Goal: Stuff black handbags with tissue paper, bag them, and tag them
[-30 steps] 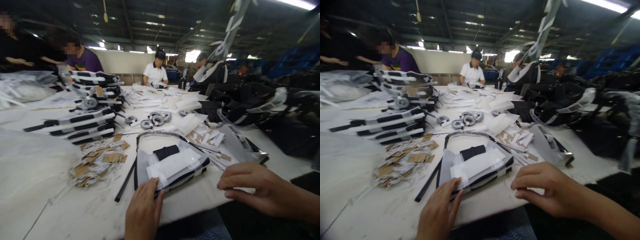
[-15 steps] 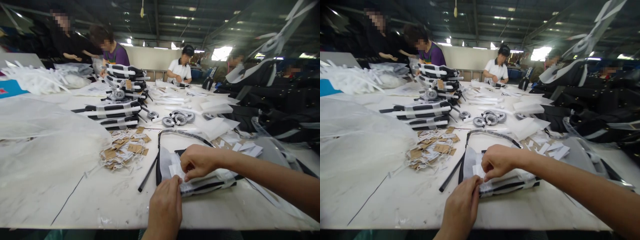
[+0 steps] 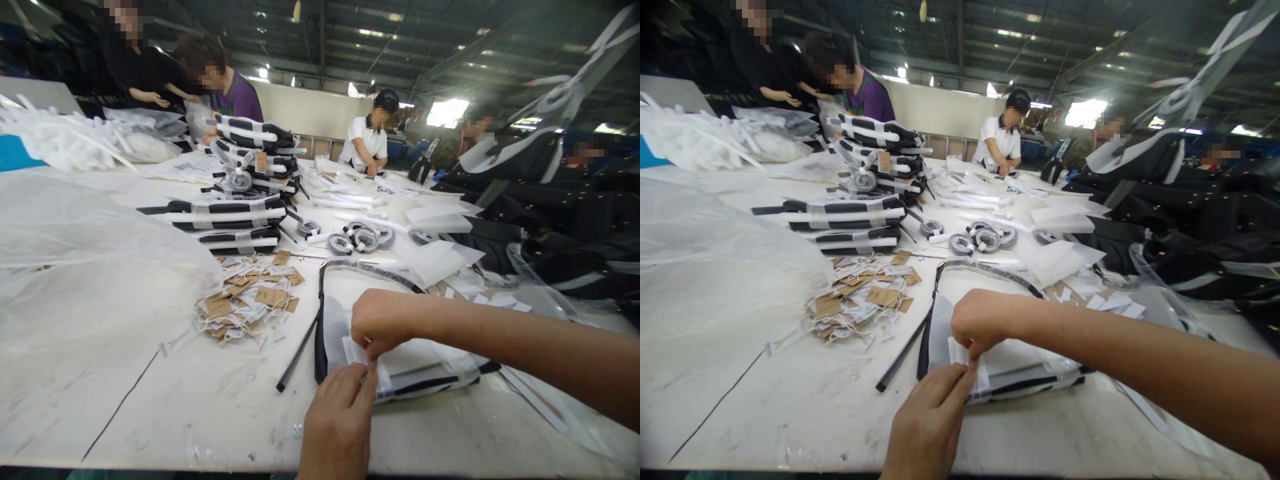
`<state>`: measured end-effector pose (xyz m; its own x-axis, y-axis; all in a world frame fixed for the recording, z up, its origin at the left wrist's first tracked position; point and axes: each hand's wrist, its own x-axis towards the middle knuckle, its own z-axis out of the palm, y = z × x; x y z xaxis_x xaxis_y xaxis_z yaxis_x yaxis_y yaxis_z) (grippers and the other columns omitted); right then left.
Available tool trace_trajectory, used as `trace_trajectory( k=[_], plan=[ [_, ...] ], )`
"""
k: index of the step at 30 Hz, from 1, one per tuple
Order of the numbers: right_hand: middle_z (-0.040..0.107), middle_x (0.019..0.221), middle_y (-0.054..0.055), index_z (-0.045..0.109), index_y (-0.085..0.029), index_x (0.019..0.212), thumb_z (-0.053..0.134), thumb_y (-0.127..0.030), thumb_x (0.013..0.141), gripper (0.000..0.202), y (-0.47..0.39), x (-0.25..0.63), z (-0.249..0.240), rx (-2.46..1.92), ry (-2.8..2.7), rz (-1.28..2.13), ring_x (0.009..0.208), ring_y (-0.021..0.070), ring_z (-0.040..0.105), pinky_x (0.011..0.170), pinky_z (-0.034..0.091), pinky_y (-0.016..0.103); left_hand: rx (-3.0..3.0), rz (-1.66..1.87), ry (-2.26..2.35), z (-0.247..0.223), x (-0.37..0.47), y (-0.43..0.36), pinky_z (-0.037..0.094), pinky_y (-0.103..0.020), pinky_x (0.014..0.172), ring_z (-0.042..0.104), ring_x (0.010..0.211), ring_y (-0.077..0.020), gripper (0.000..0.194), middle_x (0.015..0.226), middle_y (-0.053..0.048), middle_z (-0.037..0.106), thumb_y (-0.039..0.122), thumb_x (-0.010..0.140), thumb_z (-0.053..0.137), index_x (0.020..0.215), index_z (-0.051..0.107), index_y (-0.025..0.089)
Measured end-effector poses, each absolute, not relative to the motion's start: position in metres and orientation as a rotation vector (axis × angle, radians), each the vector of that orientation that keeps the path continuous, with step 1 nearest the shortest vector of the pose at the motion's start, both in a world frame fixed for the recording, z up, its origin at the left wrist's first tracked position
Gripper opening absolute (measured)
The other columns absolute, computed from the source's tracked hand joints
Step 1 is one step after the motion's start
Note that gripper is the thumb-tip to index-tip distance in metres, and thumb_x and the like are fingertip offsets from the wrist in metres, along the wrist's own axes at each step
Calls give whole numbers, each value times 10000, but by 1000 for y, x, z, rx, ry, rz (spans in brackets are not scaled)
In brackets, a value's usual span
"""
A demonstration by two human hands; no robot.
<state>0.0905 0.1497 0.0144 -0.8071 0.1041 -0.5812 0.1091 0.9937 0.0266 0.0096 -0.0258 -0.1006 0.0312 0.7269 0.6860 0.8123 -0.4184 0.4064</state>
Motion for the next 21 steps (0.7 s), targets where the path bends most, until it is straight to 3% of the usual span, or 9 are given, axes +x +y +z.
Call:
trace_trajectory(
  k=[7, 11, 14, 18, 21],
  plan=[
    [771, 741, 44, 819, -242, 844, 778, -469, 767, 243, 147, 71, 11, 83, 2401, 82, 659, 177, 645, 514, 259, 282, -2069, -1305, -1533, -111, 16, -25, 568, -350, 854, 669, 969, -216, 448, 1097, -91, 729, 178, 1022, 263, 1028, 710, 154],
    [743, 678, 84, 801, -173, 758, 786, -634, 679, 467, 159, 65, 1, 131, 2386, 116, 603, 199, 616, 522, 265, 287, -2119, -1273, -1445, -117, 15, -24, 532, -331, 909, 670, 952, -198, 492, 1019, -60, 750, 235, 1046, 226, 1042, 711, 147],
    [686, 578, 51, 758, -180, 641, 780, -708, 613, 529, 177, 68, -11, 290, 2383, -43, 557, 181, 571, 543, 282, 281, -2121, -1281, -1473, -118, 14, -24, 528, -335, 919, 668, 961, -202, 445, 1023, -59, 748, 212, 1030, 266, 1058, 705, 146],
    [630, 528, -15, 723, -203, 600, 831, -690, 517, 505, 205, 78, -24, 558, 2430, -301, 542, 150, 547, 548, 305, 257, -2163, -1259, -1510, -123, 16, -24, 539, -360, 929, 664, 982, -218, 371, 1058, -74, 738, 156, 966, 342, 1114, 682, 144],
    [703, 646, 11, 753, -195, 692, 807, -621, 640, 433, 219, 92, -23, 715, 2547, -330, 642, 172, 616, 591, 364, 252, -2145, -1313, -1551, -133, 21, -25, 524, -381, 963, 654, 1013, -226, 386, 1085, -78, 728, 129, 936, 341, 1141, 668, 159]
  ],
)
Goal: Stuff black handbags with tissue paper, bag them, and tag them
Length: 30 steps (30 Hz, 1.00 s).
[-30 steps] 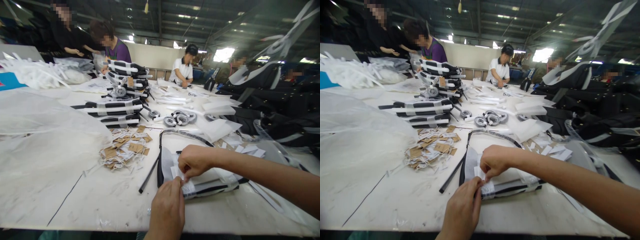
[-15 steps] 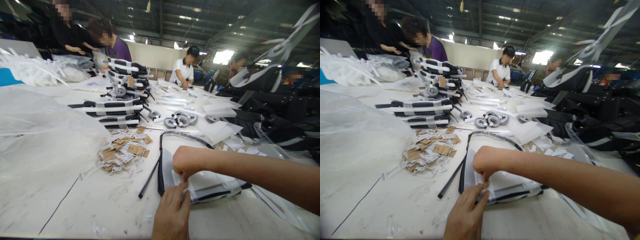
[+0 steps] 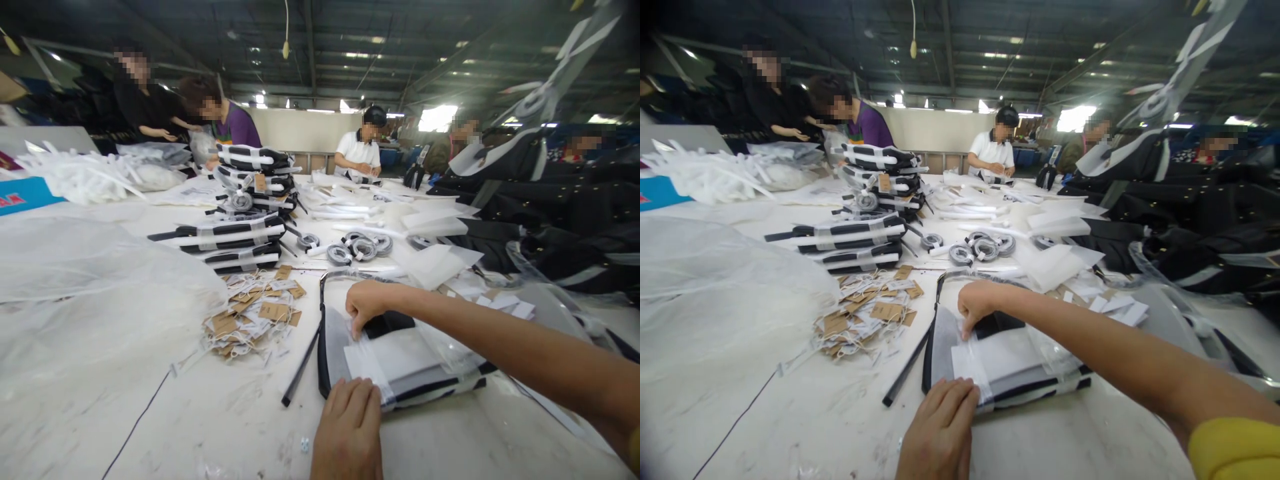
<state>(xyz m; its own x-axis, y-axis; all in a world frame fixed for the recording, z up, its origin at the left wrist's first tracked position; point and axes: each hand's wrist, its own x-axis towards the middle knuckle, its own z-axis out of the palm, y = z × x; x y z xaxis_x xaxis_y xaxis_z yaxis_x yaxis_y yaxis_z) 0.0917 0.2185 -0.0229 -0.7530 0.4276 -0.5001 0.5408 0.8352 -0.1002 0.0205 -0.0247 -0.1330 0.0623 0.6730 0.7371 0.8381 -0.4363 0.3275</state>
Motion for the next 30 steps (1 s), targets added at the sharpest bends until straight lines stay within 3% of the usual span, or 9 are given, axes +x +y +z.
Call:
trace_trajectory(
  k=[2, 4, 6, 8, 12, 19, 24, 27, 30],
  plan=[
    [765, 868, 69, 781, -177, 903, 697, -547, 814, 390, 218, 105, -18, 844, 2657, -345, 804, 209, 669, 691, 429, 273, -2118, -1361, -1559, -140, 23, -25, 506, -389, 986, 646, 1026, -229, 400, 1091, -75, 724, 140, 941, 324, 1153, 662, 170],
    [720, 1203, 115, 686, -174, 1249, 589, -515, 909, 491, 207, 118, -15, 909, 2758, -402, 1029, 234, 665, 837, 468, 301, -2088, -1382, -1540, -146, 25, -25, 489, -382, 1002, 641, 1029, -224, 405, 1086, -65, 724, 146, 950, 313, 1152, 662, 179],
    [538, 1475, 132, 451, -184, 1501, 654, -575, 841, 794, 190, 130, -18, 824, 2810, -559, 1264, 270, 565, 1009, 437, 337, -2059, -1391, -1521, -150, 26, -25, 479, -373, 1011, 638, 1031, -219, 404, 1077, -59, 724, 143, 953, 311, 1143, 664, 187],
    [396, 1577, 155, 286, -175, 1581, 795, -608, 665, 1133, 174, 137, -26, 722, 2786, -719, 1397, 336, 432, 1136, 344, 405, -2074, -1372, -1523, -151, 26, -26, 479, -377, 1016, 638, 1037, -222, 399, 1077, -66, 721, 142, 946, 323, 1152, 661, 191],
    [440, 1530, 220, 222, -163, 1598, 877, -565, 528, 1317, 165, 136, -43, 856, 2663, -802, 1366, 425, 447, 1145, 314, 524, -2141, -1317, -1582, -150, 25, -29, 493, -400, 1015, 635, 1064, -236, 429, 1111, -83, 709, 105, 886, 358, 1199, 642, 183],
    [677, 1307, 120, 460, -178, 1501, 873, -482, 563, 1069, 191, 127, -57, 1010, 2634, -957, 1141, 293, 659, 999, 469, 335, -2148, -1239, -1610, -140, 21, -32, 552, -407, 972, 658, 1052, -229, 481, 1108, -97, 700, 50, 792, 424, 1209, 619, 191],
    [776, 1064, 94, 735, -153, 1179, 597, -358, 892, 379, 182, 128, -57, 1233, 2823, -856, 986, 246, 710, 891, 503, 316, -2247, -1147, -1647, -126, 18, -37, 555, -424, 997, 668, 1080, -222, 499, 1153, -76, 706, 39, 805, 443, 1235, 619, 221],
    [741, 1178, 122, 743, -154, 1137, 465, -275, 958, 352, 162, 140, -44, 1392, 2994, -710, 1114, 269, 662, 973, 471, 372, -2334, -1219, -1565, -114, 6, -38, 555, -376, 999, 681, 1078, -189, 409, 1160, -41, 717, 77, 869, 480, 1204, 633, 254],
    [686, 1299, 104, 691, -185, 1248, 478, -364, 984, 384, 131, 168, -30, 1427, 3151, -605, 1227, 265, 597, 1075, 411, 390, -2483, -1336, -1626, -94, -18, -27, 562, -287, 955, 689, 1082, -157, 301, 1169, -27, 727, 179, 936, 520, 1184, 658, 280]
  ],
)
